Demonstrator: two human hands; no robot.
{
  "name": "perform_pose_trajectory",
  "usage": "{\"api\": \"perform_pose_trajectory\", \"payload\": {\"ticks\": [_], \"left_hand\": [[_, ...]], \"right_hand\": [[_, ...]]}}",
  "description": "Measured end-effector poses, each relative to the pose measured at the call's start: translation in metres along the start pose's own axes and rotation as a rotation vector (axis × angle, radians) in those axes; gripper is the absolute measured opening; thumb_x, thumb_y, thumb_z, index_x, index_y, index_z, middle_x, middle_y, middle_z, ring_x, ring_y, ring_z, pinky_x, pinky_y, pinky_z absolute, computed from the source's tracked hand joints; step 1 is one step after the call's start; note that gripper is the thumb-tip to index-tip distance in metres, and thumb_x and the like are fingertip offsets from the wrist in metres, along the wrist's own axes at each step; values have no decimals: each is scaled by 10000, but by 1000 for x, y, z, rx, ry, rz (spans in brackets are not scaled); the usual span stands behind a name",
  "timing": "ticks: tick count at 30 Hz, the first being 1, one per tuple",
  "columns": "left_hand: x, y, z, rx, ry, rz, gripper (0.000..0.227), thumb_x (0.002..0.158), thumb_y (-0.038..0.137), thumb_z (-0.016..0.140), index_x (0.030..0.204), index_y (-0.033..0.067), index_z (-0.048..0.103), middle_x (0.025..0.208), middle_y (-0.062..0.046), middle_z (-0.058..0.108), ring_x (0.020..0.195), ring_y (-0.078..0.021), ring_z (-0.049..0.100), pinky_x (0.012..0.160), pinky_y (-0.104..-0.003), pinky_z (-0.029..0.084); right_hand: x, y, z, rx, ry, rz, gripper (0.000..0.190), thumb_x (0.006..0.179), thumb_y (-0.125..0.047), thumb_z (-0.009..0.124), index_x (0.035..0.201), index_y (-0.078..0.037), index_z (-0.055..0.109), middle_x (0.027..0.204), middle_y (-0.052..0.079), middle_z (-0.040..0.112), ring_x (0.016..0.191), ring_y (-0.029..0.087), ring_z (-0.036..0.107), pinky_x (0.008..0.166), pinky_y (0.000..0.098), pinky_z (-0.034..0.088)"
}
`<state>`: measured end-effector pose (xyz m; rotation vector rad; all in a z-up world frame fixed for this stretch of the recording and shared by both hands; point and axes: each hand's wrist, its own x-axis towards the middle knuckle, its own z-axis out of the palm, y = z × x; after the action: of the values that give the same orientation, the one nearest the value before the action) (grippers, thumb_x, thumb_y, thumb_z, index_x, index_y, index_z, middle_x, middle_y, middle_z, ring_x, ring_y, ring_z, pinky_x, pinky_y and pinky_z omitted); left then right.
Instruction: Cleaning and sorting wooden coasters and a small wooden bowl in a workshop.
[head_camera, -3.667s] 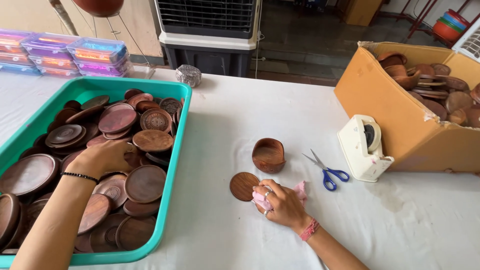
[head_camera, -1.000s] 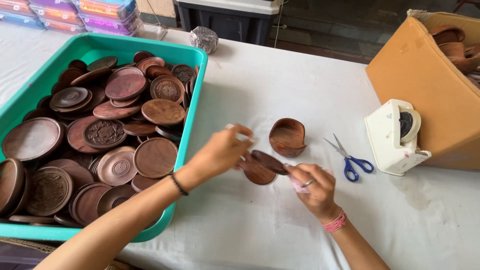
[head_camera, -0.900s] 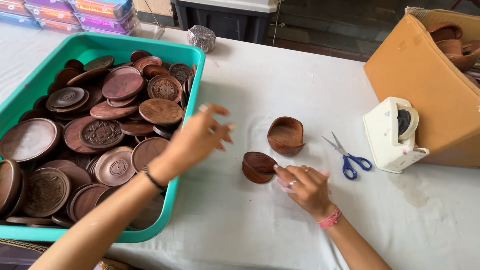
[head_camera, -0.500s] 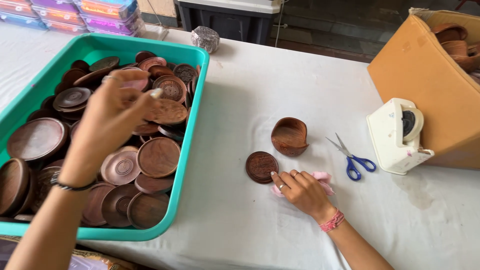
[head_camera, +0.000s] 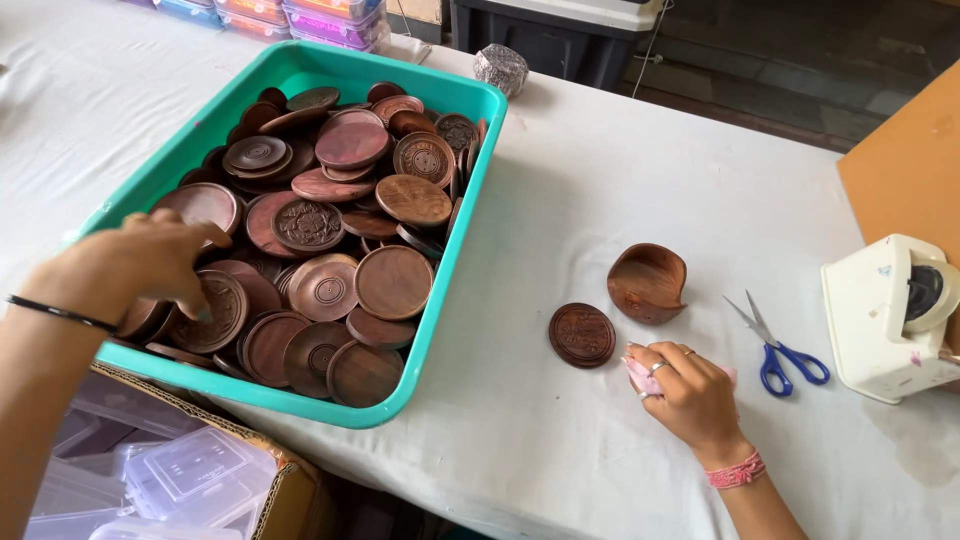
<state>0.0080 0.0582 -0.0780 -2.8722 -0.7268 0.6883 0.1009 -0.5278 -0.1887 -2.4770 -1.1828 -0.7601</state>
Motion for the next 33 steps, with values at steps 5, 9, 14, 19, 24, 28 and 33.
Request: {"api": "perform_pose_trajectory", "payload": {"ticks": [5, 9, 14, 19, 24, 28, 33], "left_hand": [[-10, 21, 16, 175, 0, 11, 1038, 603, 299, 994, 1491, 409, 470, 1500, -37, 449, 1488, -297, 382, 1142, -464, 444], [-27, 46, -4, 176, -58, 14, 990, 613, 317, 1000, 1459, 416, 495, 1466, -33, 439, 1465, -312, 378, 1135, -472, 421], [-15, 50, -9, 110, -79, 153, 733, 638, 301, 972, 1283, 363, 629, 1335, 26, 565, 1325, -255, 519, 1031, -440, 521], [-22, 50, -64, -114, 142, 282, 391, 676, 383, 895, 1015, 223, 782, 933, 45, 813, 939, -207, 768, 870, -400, 596], [-35, 71, -100, -268, 495, 316, 370, 672, 355, 908, 972, 165, 801, 919, -39, 810, 895, -232, 764, 822, -426, 594], [-34, 93, -93, -200, 596, 325, 351, 679, 382, 909, 926, 165, 786, 923, -29, 780, 864, -260, 727, 765, -454, 570], [-41, 142, -70, 181, 1149, 493, 62, 922, 161, 675, 889, 132, 719, 908, -62, 710, 845, -248, 702, 649, -402, 550]], "right_hand": [[5, -7, 0, 56, 10, 24, 284, 699, -19, 773, 974, -88, 763, 862, 24, 695, 758, 199, 688, 633, 335, 546], [7, -8, 0, 93, 8, 37, 218, 740, -30, 769, 952, -84, 773, 841, 20, 702, 728, 188, 686, 606, 328, 537], [6, -6, 1, 124, 6, 68, 191, 761, -44, 777, 949, -76, 774, 845, 20, 709, 712, 183, 689, 594, 320, 543], [4, -4, 0, 140, 0, 93, 205, 741, -41, 783, 944, -72, 774, 864, 21, 715, 721, 198, 695, 602, 319, 551], [7, -5, -6, 141, 22, 110, 240, 713, -42, 787, 952, -73, 776, 878, 23, 716, 725, 199, 697, 599, 318, 554], [6, -4, -6, 143, 26, 115, 231, 728, -39, 783, 956, -76, 772, 878, 17, 717, 730, 192, 698, 596, 320, 552], [7, -5, -5, 126, 48, 74, 299, 739, -25, 779, 1033, -68, 759, 864, 32, 703, 752, 208, 704, 620, 343, 553]]}}
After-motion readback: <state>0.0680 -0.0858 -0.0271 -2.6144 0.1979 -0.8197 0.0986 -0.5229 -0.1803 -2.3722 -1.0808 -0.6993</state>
